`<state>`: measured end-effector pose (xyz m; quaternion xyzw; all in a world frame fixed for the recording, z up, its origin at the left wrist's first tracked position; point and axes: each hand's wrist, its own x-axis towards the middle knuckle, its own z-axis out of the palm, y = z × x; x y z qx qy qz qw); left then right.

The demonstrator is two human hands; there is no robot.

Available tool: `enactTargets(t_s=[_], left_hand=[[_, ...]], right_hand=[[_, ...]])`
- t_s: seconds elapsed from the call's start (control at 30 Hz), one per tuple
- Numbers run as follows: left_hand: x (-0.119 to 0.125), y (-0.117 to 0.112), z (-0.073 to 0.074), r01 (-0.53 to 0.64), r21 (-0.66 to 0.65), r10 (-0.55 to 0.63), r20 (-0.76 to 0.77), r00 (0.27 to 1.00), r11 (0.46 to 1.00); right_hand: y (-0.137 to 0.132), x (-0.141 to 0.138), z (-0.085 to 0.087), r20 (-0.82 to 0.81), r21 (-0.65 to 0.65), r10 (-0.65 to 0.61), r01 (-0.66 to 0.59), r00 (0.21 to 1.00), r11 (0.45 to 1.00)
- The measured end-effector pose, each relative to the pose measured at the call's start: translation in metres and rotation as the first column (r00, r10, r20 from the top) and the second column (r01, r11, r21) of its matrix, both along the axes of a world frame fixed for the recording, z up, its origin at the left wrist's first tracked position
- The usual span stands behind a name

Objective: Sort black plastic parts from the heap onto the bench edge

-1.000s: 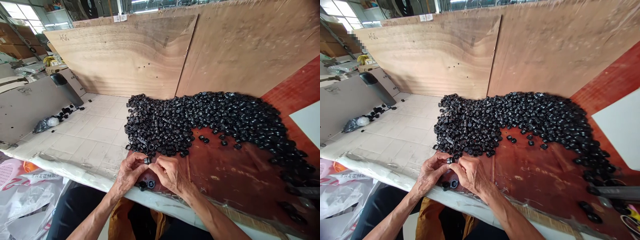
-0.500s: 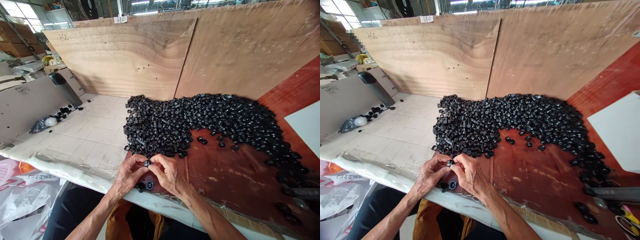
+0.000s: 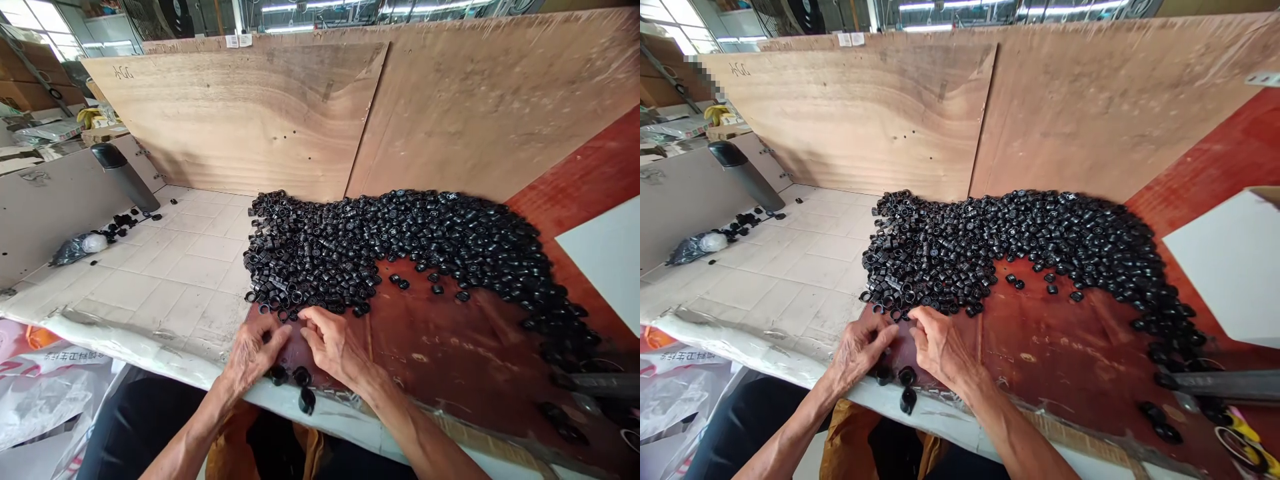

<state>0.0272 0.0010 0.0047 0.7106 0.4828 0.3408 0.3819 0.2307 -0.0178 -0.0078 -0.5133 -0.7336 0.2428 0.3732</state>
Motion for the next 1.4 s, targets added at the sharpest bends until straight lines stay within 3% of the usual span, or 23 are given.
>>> enactTargets(t_s=[0.07, 0.13, 0.37, 0.5, 0.63, 0.77, 0.9, 1.0, 1.17, 1.3, 1.4], left_hand=[[0.002, 0.004, -0.01, -0.177, 0.023, 0.177, 0.02, 0.984, 0.984], [0.002, 0.009, -0.02, -0.234, 0.075, 0.235, 0.005, 0.972, 0.969], [-0.001, 0.013, -0.032, -0.1, 0.221, 0.129, -0.123, 0.984, 0.97], [0.0, 0.011, -0.029, -0.024, 0.245, 0.066, -0.164, 0.984, 0.969], [0.002, 0.009, -0.024, -0.053, 0.21, 0.099, -0.213, 0.972, 0.976], [0.002, 0.009, -0.022, -0.055, 0.167, 0.088, -0.201, 0.976, 0.985], [0.0, 0.011, -0.021, -0.093, 0.06, 0.1, -0.12, 0.988, 0.994], [-0.001, 0.009, -0.018, -0.097, -0.024, 0.098, 0.022, 0.995, 0.995], [0.004, 0.008, -0.011, -0.039, -0.227, 0.112, 0.317, 0.942, 0.973], [0.007, 0.007, -0.004, -0.035, -0.187, 0.099, 0.345, 0.933, 0.982], [0.008, 0.006, -0.003, -0.019, -0.234, 0.112, 0.391, 0.913, 0.972]], right_hand=[[0.002, -0.004, -0.008, 0.127, 0.044, 0.032, -0.038, 0.991, 0.998], [0.004, -0.009, -0.014, 0.23, 0.037, 0.035, -0.045, 0.972, 0.998], [0.006, -0.012, -0.019, 0.318, 0.026, -0.013, 0.005, 0.948, 1.0], [0.007, -0.009, -0.02, 0.151, 0.077, -0.016, 0.005, 0.988, 0.997], [0.009, -0.009, -0.017, -0.14, 0.115, 0.036, -0.019, 0.99, 0.993], [0.012, -0.01, -0.017, -0.199, 0.132, 0.1, -0.074, 0.975, 0.988], [0.012, -0.009, -0.013, -0.205, 0.026, 0.038, -0.033, 0.978, 0.999], [0.008, -0.005, -0.003, -0.207, -0.086, -0.039, 0.022, 0.977, 0.996], [0.008, -0.001, 0.006, -0.269, -0.182, 0.0, -0.05, 0.963, 0.982], [0.009, -0.004, 0.003, -0.39, -0.268, -0.022, -0.091, 0.921, 0.959], [0.009, -0.005, 0.002, -0.448, -0.317, -0.09, -0.064, 0.889, 0.946]])
